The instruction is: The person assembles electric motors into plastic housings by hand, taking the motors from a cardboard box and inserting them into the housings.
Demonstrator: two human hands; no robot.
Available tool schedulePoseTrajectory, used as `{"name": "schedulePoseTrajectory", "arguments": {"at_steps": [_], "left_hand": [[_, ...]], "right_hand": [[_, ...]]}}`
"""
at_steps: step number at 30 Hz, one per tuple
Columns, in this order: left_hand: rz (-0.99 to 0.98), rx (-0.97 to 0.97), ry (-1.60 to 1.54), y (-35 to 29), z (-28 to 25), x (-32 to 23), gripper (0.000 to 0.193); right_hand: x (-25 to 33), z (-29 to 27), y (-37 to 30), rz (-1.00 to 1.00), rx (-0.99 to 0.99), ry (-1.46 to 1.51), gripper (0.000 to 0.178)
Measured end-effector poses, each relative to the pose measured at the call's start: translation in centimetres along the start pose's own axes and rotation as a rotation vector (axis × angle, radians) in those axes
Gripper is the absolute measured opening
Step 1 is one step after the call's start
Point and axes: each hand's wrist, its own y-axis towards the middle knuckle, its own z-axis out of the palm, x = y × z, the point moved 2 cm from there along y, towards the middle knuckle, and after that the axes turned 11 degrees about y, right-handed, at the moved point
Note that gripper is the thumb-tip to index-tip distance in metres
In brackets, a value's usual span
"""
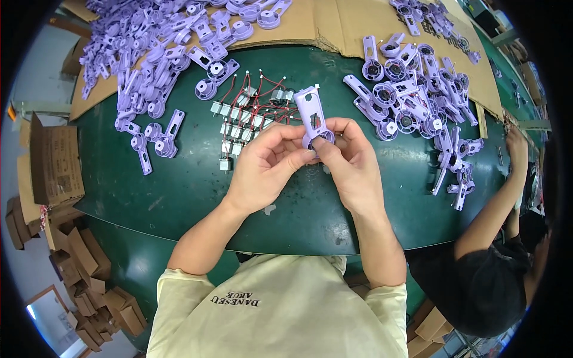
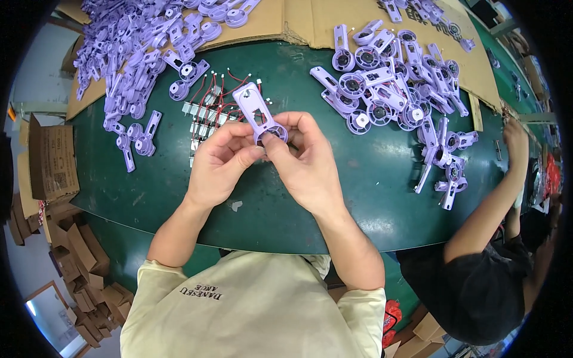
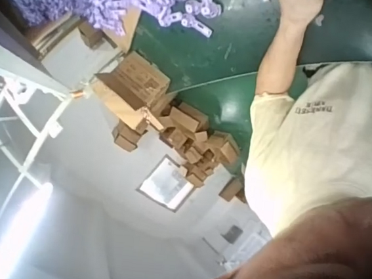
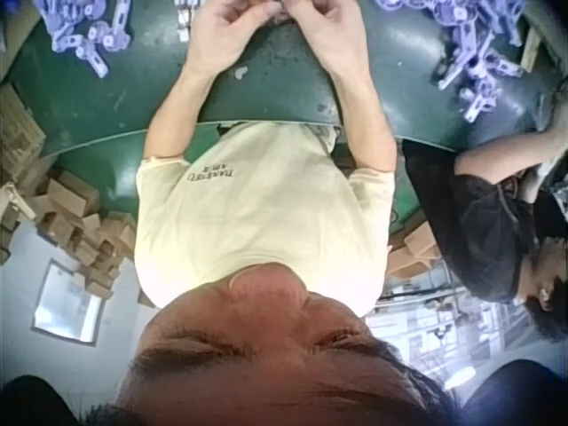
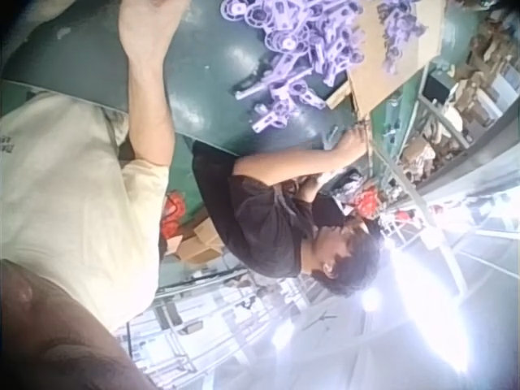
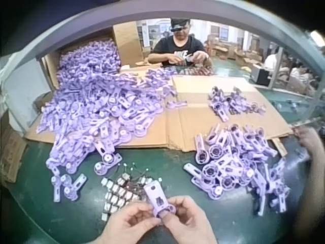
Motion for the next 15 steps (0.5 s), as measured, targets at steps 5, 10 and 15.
{"name": "schedulePoseTrajectory", "arguments": {"at_steps": [5, 10, 15], "left_hand": [[0.132, 0.015, 0.138, -0.1, 0.6, 0.0, 0.03], [-0.038, 0.005, -0.017, -0.1, -0.3, -0.6, 0.03], [0.025, -0.042, 0.092, 0.1, -0.6, 0.3, 0.027]], "right_hand": [[-0.4, -1.5, 0.5, 0.061, 0.057, 0.056, 0.023], [0.9, -0.5, 0.2, 0.057, 0.131, 0.025, 0.023], [-0.7, 0.3, 0.0, -0.085, 0.131, -0.137, 0.025]]}}
